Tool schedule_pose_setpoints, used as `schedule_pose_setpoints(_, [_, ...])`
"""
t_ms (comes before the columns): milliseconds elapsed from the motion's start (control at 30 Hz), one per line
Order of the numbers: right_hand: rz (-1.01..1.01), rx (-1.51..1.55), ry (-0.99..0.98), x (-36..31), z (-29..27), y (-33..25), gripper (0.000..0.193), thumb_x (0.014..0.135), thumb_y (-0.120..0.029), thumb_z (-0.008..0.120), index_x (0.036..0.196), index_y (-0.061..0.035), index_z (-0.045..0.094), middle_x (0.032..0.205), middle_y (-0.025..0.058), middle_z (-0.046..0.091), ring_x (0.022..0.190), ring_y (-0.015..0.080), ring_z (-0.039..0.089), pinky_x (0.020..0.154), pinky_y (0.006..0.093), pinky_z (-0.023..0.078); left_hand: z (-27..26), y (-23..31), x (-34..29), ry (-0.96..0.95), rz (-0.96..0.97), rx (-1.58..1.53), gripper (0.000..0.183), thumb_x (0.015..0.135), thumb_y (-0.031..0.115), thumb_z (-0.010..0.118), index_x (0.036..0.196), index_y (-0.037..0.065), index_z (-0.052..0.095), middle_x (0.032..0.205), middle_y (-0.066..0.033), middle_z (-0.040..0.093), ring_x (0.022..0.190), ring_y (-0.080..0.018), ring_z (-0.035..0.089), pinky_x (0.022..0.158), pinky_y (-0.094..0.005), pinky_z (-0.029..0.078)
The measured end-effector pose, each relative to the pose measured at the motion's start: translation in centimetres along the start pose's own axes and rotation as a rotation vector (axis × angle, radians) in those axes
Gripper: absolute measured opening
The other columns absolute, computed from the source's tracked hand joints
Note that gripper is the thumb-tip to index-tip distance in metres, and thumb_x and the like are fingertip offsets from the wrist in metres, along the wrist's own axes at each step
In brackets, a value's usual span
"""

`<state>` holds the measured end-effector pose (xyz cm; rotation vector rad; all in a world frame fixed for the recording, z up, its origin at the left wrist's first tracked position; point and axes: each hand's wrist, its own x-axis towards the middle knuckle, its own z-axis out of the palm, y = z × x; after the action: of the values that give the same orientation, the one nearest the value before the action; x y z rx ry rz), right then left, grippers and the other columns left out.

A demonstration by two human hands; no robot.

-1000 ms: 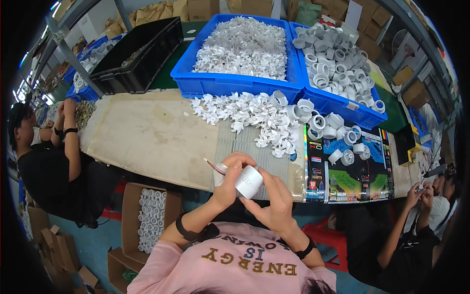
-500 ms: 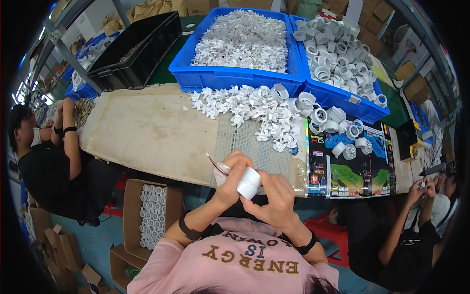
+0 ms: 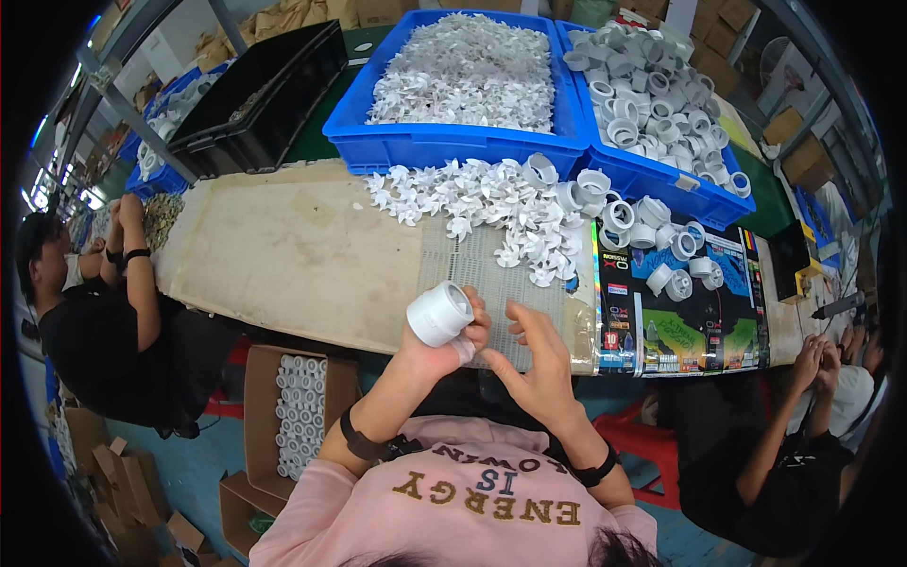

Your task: Assemble small plastic and electronic components at a factory workbench.

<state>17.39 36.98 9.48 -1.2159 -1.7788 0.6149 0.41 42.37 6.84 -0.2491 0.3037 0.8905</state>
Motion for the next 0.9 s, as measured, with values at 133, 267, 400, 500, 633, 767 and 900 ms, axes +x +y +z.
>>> schedule_pose_setpoints(133, [0.059,-0.029,0.012,-1.2,-1.9,2.2,0.053,0.076,-0.013,0.071,0.121,0.0031,0.049,0.109,0.0192,0.055,0.091,0.031,0.058,0.077,0.0377,0.048,-3.5,4.9,0.5,-0.08,0.125,0.215,0.026,0.086,0.033,0.052,0.082,0.009,0.06,0.076,-0.0074,0.059,0.071,-0.0245,0.055,0.058,-0.037,0.043])
schedule_pose_setpoints(267, [0.176,-0.136,0.367,-1.5,-9.0,8.8,0.044,0.076,-0.01,0.067,0.115,0.0034,0.052,0.108,0.0197,0.054,0.099,0.0347,0.052,0.087,0.0391,0.042,-6.8,17.1,-4.4,0.545,1.201,1.245,0.027,0.088,0.031,0.056,0.071,0.01,0.057,0.065,-0.0007,0.052,0.057,-0.0109,0.045,0.057,-0.0289,0.041])
schedule_pose_setpoints(400, [0.124,-0.879,0.606,-1.7,-20.2,17.8,0.045,0.077,-0.016,0.068,0.116,0.002,0.053,0.114,0.0221,0.053,0.105,0.039,0.049,0.093,0.0446,0.037,-3.8,24.7,-10.0,1.325,1.464,2.199,0.032,0.082,0.037,0.059,0.077,0.005,0.06,0.065,-0.0111,0.06,0.061,-0.0246,0.058,0.058,-0.0389,0.044])
schedule_pose_setpoints(500, [0.377,-0.766,0.616,0.2,-25.2,24.1,0.051,0.08,-0.035,0.066,0.118,-0.0031,0.057,0.123,0.0232,0.05,0.112,0.0402,0.047,0.096,0.0448,0.035,-4.8,30.8,-11.5,1.766,1.21,2.318,0.036,0.082,0.041,0.058,0.088,0.006,0.063,0.076,-0.0174,0.065,0.073,-0.0346,0.063,0.066,-0.0431,0.048])
schedule_pose_setpoints(633, [0.682,-0.661,0.488,2.9,-25.1,27.4,0.051,0.077,-0.049,0.065,0.112,-0.0118,0.064,0.126,0.0224,0.051,0.118,0.0402,0.045,0.099,0.0461,0.034,-3.8,32.6,-12.2,1.912,1.044,2.229,0.044,0.084,0.045,0.054,0.103,0.006,0.062,0.09,-0.0205,0.065,0.087,-0.0375,0.062,0.075,-0.0448,0.049])
schedule_pose_setpoints(767, [0.538,-0.62,0.465,2.7,-21.4,23.7,0.049,0.077,-0.054,0.063,0.104,-0.0132,0.068,0.12,0.0239,0.054,0.114,0.043,0.047,0.096,0.0486,0.037,-1.4,26.4,-12.0,1.323,1.609,2.199,0.042,0.087,0.036,0.056,0.111,0.002,0.058,0.105,-0.0217,0.063,0.096,-0.0341,0.062,0.082,-0.0409,0.048])
schedule_pose_setpoints(900, [0.577,-0.718,0.523,2.6,-14.5,19.8,0.052,0.082,-0.054,0.057,0.111,-0.0105,0.063,0.133,0.0243,0.043,0.123,0.042,0.036,0.097,0.0542,0.031,-1.2,14.8,-7.7,0.684,1.246,2.047,0.034,0.085,0.02,0.062,0.113,0.0,0.057,0.105,-0.0157,0.064,0.099,-0.0232,0.061,0.085,-0.0336,0.047])
